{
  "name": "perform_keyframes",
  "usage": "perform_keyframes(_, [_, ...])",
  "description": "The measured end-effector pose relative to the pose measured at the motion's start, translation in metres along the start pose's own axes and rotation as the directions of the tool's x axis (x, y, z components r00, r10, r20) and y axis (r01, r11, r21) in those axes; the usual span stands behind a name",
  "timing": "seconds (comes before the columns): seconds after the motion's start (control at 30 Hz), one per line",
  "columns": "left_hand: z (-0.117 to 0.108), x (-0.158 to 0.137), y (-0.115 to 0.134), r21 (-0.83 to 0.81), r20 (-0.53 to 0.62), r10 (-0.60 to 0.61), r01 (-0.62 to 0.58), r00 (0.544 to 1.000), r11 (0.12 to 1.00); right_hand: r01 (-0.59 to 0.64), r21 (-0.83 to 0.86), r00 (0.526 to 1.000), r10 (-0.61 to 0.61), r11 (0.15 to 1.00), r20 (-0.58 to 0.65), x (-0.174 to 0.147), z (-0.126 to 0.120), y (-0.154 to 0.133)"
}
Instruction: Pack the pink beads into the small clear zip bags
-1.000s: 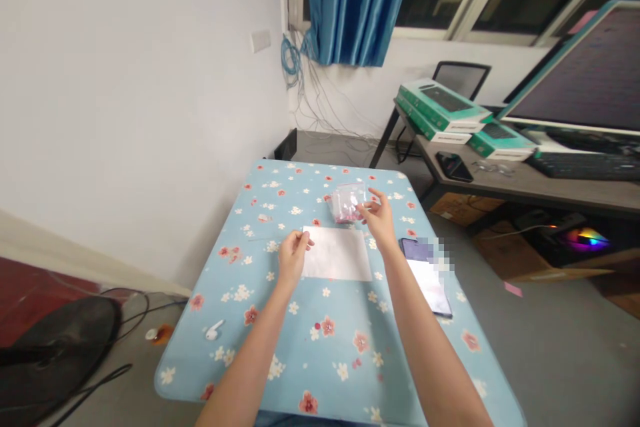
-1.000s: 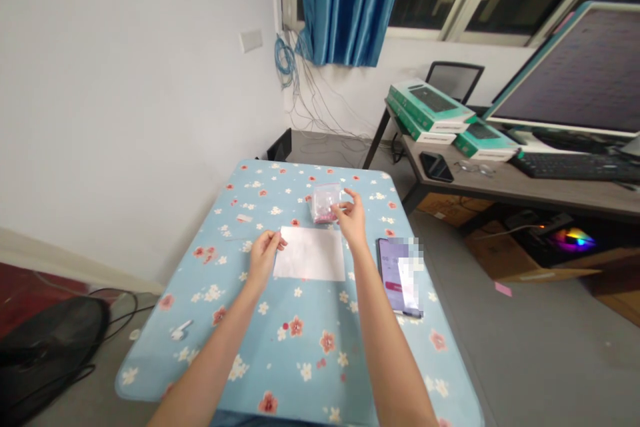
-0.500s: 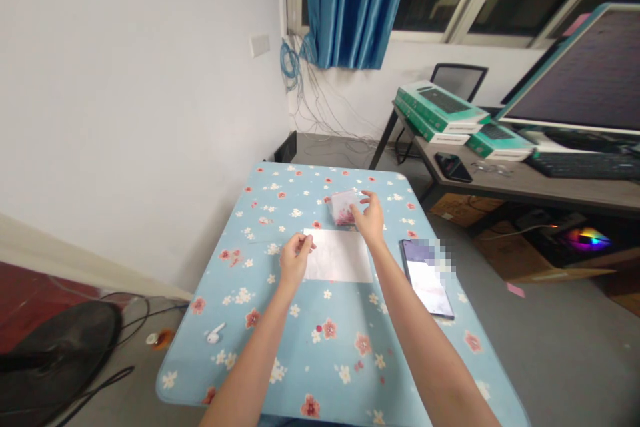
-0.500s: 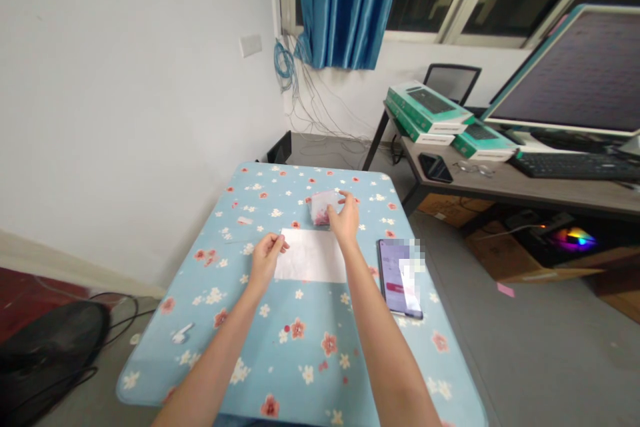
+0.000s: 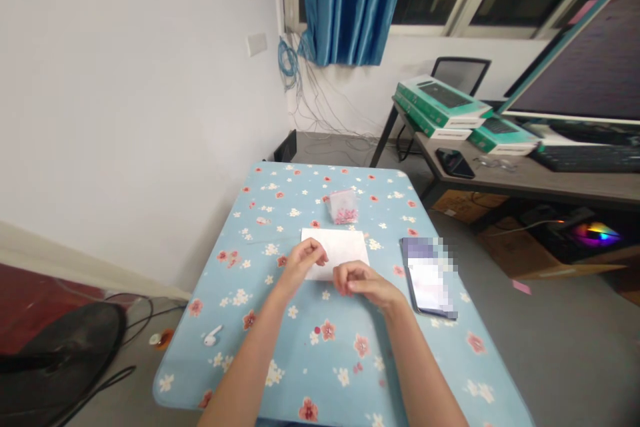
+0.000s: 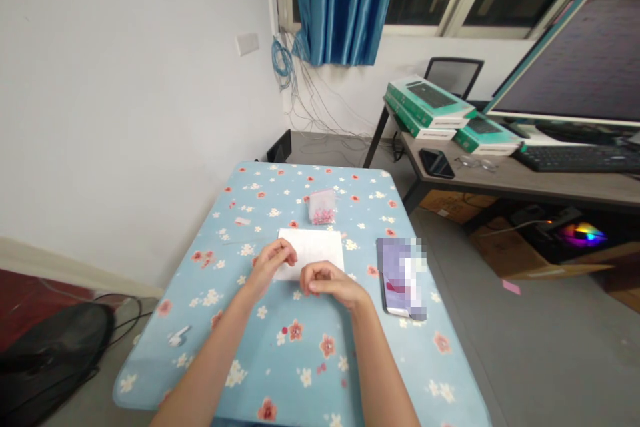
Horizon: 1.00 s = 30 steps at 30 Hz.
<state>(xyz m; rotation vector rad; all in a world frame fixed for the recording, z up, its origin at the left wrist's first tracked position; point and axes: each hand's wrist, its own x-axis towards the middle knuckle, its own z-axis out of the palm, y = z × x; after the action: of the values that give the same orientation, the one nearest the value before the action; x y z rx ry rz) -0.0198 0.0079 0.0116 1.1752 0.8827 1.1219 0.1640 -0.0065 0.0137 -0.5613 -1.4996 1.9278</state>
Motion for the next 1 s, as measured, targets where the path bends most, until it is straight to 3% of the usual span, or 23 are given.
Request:
perform_keyframes(0.07, [0.002,-0.004,0.003,-0.037,0.153,-0.017,0.023,0.988,0.999,-0.054,0.000,0.992,0.053,0.999,0.115,0.003,0.002,0.001])
perform_keyframes(0.17, [0.002,-0.008,0.003,-0.024,0.363,-0.076,0.091,0.929,0.996,-0.125,-0.042,0.958,0.132,0.991,0.257,0.005,0.003,0.002])
perform_keyframes(0.27, [0.001,-0.009,0.002,0.031,0.476,-0.139,0.142,0.868,0.989,-0.164,-0.127,0.928,0.197,0.978,0.316,0.003,0.003,0.000])
perform_keyframes(0.5, [0.001,-0.011,0.003,0.002,0.501,-0.155,0.179,0.851,0.984,-0.162,-0.170,0.919,0.211,0.972,0.332,0.000,0.003,-0.005])
perform_keyframes(0.8, [-0.002,-0.014,0.009,0.087,0.546,-0.237,0.227,0.803,0.970,-0.220,-0.140,0.854,0.260,0.965,0.452,0.001,0.002,0.003])
perform_keyframes(1.0, [-0.002,-0.014,0.008,0.131,0.523,-0.282,0.252,0.804,0.959,-0.235,-0.130,0.850,0.269,0.963,0.453,0.001,0.002,0.002])
